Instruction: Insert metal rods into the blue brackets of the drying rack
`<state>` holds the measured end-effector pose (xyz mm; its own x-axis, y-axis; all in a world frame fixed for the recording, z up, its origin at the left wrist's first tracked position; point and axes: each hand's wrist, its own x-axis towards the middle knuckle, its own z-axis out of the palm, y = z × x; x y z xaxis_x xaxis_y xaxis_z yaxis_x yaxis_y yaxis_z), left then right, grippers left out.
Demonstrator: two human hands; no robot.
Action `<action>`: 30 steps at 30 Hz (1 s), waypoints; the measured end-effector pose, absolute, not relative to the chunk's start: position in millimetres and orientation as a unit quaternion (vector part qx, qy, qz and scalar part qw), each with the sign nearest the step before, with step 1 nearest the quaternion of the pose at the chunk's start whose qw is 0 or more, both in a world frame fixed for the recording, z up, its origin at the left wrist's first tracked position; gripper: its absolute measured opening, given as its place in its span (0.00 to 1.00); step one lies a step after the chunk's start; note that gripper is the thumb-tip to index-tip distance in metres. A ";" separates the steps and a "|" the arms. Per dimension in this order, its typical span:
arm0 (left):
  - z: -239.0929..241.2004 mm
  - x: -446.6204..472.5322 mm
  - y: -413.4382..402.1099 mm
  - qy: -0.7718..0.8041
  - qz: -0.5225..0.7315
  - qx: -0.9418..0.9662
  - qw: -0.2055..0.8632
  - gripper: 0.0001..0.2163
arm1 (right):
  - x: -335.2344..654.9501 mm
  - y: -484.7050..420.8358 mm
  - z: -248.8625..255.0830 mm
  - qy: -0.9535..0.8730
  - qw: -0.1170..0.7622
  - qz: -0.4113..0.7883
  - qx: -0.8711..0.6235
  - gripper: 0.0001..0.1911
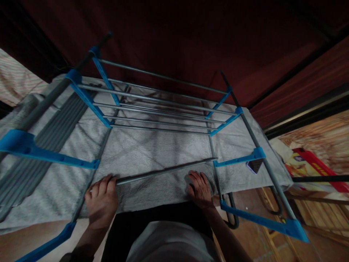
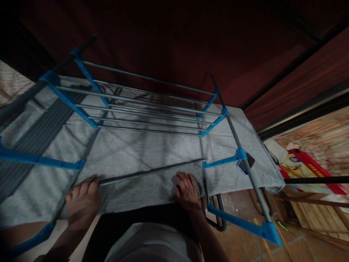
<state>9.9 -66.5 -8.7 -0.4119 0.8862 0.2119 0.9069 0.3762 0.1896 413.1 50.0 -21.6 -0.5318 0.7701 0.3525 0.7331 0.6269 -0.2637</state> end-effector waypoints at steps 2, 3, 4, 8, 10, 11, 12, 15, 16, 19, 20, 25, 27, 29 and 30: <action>-5.8 9.8 -66.0 -0.824 -0.137 -0.548 0.026 0.21 | 410.4 51.3 -21.4 -0.869 0.234 0.035 -0.435 0.24; -4.7 9.4 -65.7 -0.821 -0.140 -0.552 0.027 0.21 | 409.3 52.2 -21.4 -0.867 0.237 0.031 -0.437 0.23; -3.8 8.9 -65.2 -0.819 -0.145 -0.555 0.030 0.22 | 408.4 53.0 -21.2 -0.866 0.238 0.029 -0.439 0.23; -1.7 5.7 -63.0 -0.816 -0.161 -0.554 0.030 0.21 | 407.1 55.1 -19.0 -0.867 0.224 0.050 -0.442 0.24; -2.1 3.6 -62.7 -0.816 -0.166 -0.553 0.022 0.21 | 406.8 54.8 -17.5 -0.863 0.228 0.065 -0.447 0.25; -2.9 2.6 -62.9 -0.816 -0.171 -0.552 0.021 0.21 | 406.6 54.6 -16.9 -0.860 0.230 0.070 -0.450 0.25; -4.0 1.6 -63.4 -0.814 -0.177 -0.552 0.023 0.20 | 406.5 54.5 -16.6 -0.857 0.233 0.073 -0.453 0.25; -7.9 -0.4 -65.5 -0.809 -0.201 -0.551 0.028 0.19 | 406.5 54.8 -16.4 -0.858 0.230 0.076 -0.453 0.26; -8.6 -0.6 -66.0 -0.809 -0.209 -0.549 0.027 0.19 | 406.6 55.0 -16.4 -0.859 0.228 0.077 -0.453 0.26; -7.8 0.1 -66.1 -0.808 -0.219 -0.547 0.022 0.19 | 406.7 54.9 -15.2 -0.856 0.224 0.082 -0.459 0.25; -7.1 0.6 -65.8 -0.809 -0.220 -0.545 0.022 0.19 | 406.7 54.5 -14.4 -0.855 0.225 0.086 -0.460 0.25; -9.8 -0.4 -66.7 -0.804 -0.245 -0.541 0.033 0.21 | 407.9 52.3 -11.6 -0.856 0.232 0.098 -0.452 0.25; -14.0 -3.0 -67.7 -0.803 -0.240 -0.544 0.039 0.21 | 409.0 52.5 -12.6 -0.855 0.233 0.097 -0.452 0.25; -17.5 -5.5 -68.0 -0.808 -0.236 -0.538 0.046 0.19 | 410.1 53.3 -14.1 -0.856 0.229 0.097 -0.453 0.25; -18.3 -6.5 -67.6 -0.810 -0.239 -0.534 0.048 0.18 | 410.5 53.6 -14.6 -0.857 0.226 0.095 -0.452 0.25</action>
<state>-6.5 -67.6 -18.3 -0.4260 0.8413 0.3329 0.8871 0.3161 0.3363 410.5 53.6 -14.6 -0.4885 0.8188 0.3014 0.7326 0.5726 -0.3681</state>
